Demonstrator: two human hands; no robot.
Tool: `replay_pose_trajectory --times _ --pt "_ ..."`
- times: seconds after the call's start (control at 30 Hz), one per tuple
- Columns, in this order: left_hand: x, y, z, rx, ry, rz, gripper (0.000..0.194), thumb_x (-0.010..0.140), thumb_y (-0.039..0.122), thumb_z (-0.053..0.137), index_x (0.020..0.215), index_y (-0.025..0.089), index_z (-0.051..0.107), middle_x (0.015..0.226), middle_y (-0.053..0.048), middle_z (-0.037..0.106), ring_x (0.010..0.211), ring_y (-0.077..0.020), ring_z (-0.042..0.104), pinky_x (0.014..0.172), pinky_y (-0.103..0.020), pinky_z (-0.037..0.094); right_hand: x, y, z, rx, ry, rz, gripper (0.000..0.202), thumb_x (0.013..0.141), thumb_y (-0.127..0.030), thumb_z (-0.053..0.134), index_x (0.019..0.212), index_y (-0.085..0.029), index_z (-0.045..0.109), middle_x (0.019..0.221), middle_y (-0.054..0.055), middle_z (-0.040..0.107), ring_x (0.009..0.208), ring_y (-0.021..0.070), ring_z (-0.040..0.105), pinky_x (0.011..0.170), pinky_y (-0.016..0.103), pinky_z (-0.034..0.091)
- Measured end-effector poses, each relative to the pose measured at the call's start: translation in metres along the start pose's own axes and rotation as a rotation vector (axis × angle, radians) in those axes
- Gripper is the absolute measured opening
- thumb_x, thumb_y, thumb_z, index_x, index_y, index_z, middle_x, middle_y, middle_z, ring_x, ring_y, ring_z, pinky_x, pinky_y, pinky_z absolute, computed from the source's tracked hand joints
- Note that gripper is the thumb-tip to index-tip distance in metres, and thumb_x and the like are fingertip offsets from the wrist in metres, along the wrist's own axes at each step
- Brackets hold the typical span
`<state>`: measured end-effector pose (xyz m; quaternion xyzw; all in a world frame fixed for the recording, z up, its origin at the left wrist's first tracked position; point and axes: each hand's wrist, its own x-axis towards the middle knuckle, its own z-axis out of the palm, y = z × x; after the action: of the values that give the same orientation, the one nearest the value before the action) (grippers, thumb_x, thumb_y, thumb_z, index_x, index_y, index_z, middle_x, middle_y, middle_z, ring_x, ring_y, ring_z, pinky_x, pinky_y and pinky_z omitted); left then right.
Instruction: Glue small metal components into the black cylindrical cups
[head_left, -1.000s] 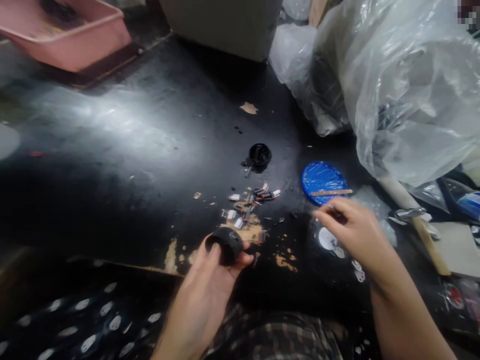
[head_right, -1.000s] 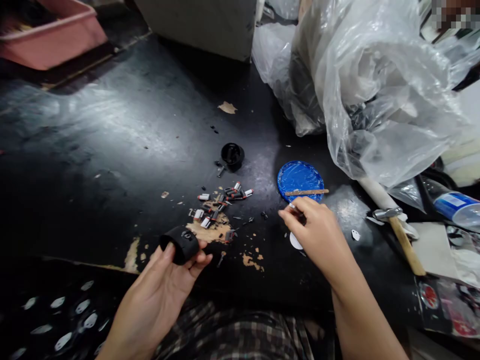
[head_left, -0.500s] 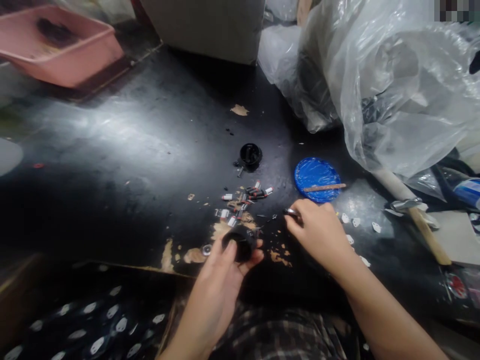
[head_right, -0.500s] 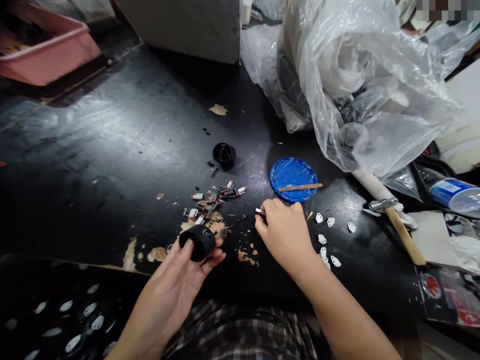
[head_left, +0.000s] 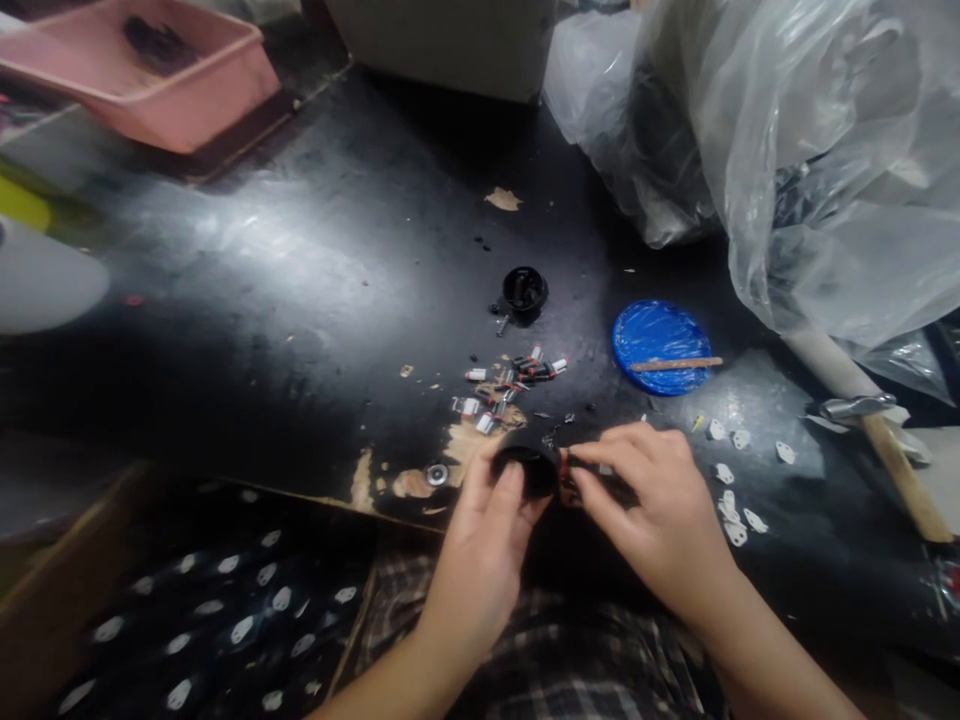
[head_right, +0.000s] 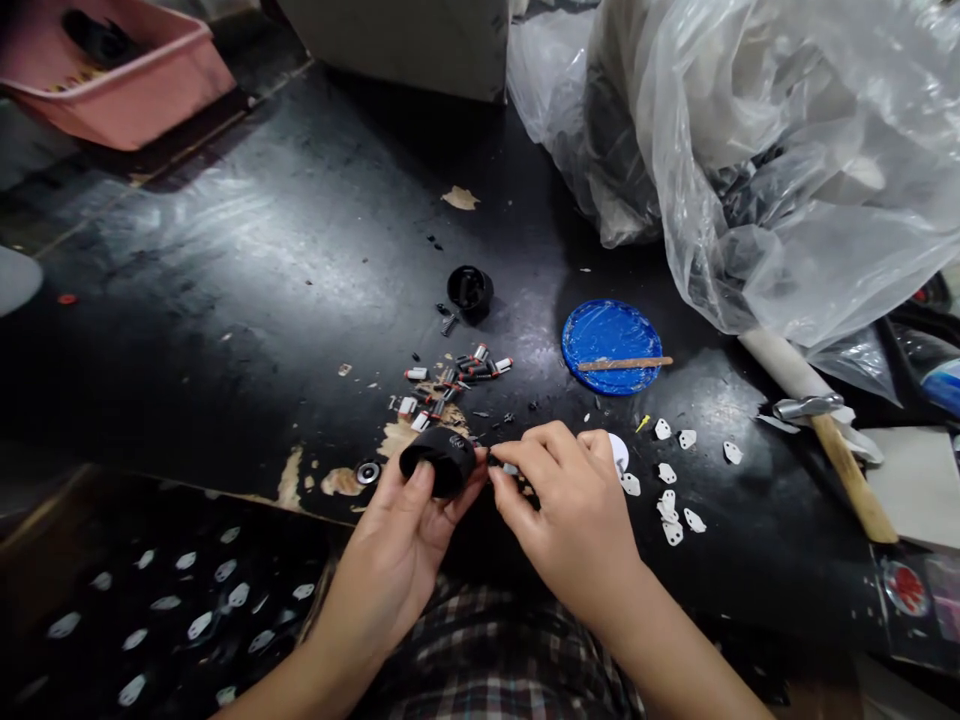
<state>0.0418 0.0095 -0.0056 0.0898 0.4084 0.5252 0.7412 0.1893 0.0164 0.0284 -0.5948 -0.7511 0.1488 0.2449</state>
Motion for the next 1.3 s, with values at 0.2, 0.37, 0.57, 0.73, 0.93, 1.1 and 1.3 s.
replay_pose_trajectory --times 0.2,0.37,0.57,0.73,0.93,1.1,1.3 --pt "-0.001 0.000 -0.002 0.043 0.000 0.008 0.020 0.091 0.034 0.065 0.109 0.027 0.067 0.111 -0.001 0.074 0.106 -0.0140 0.068 0.100 -0.029 0.052 -0.003 -0.002 -0.001 -0.055 0.046 -0.026 0.012 0.094 -0.022 0.060 0.102 -0.022 0.069 0.092 0.002 0.067 0.085 0.0145 0.062 0.080 0.035 0.037" --pt "0.000 -0.001 0.004 -0.048 -0.009 -0.040 0.017 0.091 0.033 0.066 0.104 0.023 0.068 0.105 -0.004 0.076 0.098 -0.0180 0.072 0.095 -0.037 0.056 -0.005 0.001 -0.001 -0.091 0.075 -0.042 0.017 0.094 -0.021 0.059 0.107 -0.023 0.070 0.094 0.003 0.067 0.085 0.0153 0.062 0.079 0.035 0.037" --pt "-0.002 0.000 0.007 -0.066 -0.007 -0.025 0.015 0.089 0.031 0.068 0.102 0.024 0.070 0.105 -0.002 0.076 0.098 -0.0153 0.072 0.092 -0.030 0.057 -0.007 0.002 -0.001 -0.046 0.074 -0.004 0.015 0.094 -0.025 0.061 0.105 -0.024 0.071 0.094 0.003 0.067 0.085 0.0162 0.061 0.079 0.035 0.037" --pt "-0.003 -0.001 0.009 -0.066 -0.010 -0.014 0.015 0.089 0.032 0.068 0.102 0.025 0.070 0.105 -0.002 0.076 0.098 -0.0152 0.071 0.092 -0.030 0.057 -0.007 0.001 -0.001 0.118 0.089 0.077 0.010 0.092 -0.023 0.062 0.101 -0.023 0.067 0.095 0.002 0.069 0.089 0.0167 0.062 0.080 0.034 0.041" --pt "-0.002 0.001 0.008 -0.098 -0.043 -0.086 0.015 0.094 0.030 0.062 0.104 0.023 0.071 0.103 -0.003 0.077 0.094 -0.0153 0.072 0.089 -0.030 0.058 -0.008 -0.001 -0.004 0.248 0.074 0.037 0.012 0.091 -0.016 0.062 0.099 -0.023 0.065 0.093 0.001 0.070 0.087 0.0159 0.063 0.079 0.033 0.045" --pt "-0.003 0.001 0.009 -0.151 -0.074 -0.134 0.016 0.095 0.027 0.059 0.105 0.022 0.071 0.104 -0.003 0.076 0.094 -0.0150 0.072 0.089 -0.030 0.059 -0.009 0.000 -0.002 0.313 0.076 0.038 0.016 0.090 -0.018 0.064 0.103 -0.026 0.069 0.093 0.000 0.066 0.089 0.0135 0.062 0.079 0.029 0.048" --pt "-0.006 -0.002 0.010 -0.117 -0.049 -0.038 0.014 0.094 0.029 0.062 0.103 0.025 0.071 0.106 -0.001 0.075 0.097 -0.0138 0.071 0.089 -0.029 0.058 -0.011 -0.003 0.005 0.232 0.192 0.121 0.009 0.086 -0.021 0.070 0.093 -0.022 0.065 0.092 0.000 0.065 0.086 0.0136 0.061 0.077 0.029 0.047"
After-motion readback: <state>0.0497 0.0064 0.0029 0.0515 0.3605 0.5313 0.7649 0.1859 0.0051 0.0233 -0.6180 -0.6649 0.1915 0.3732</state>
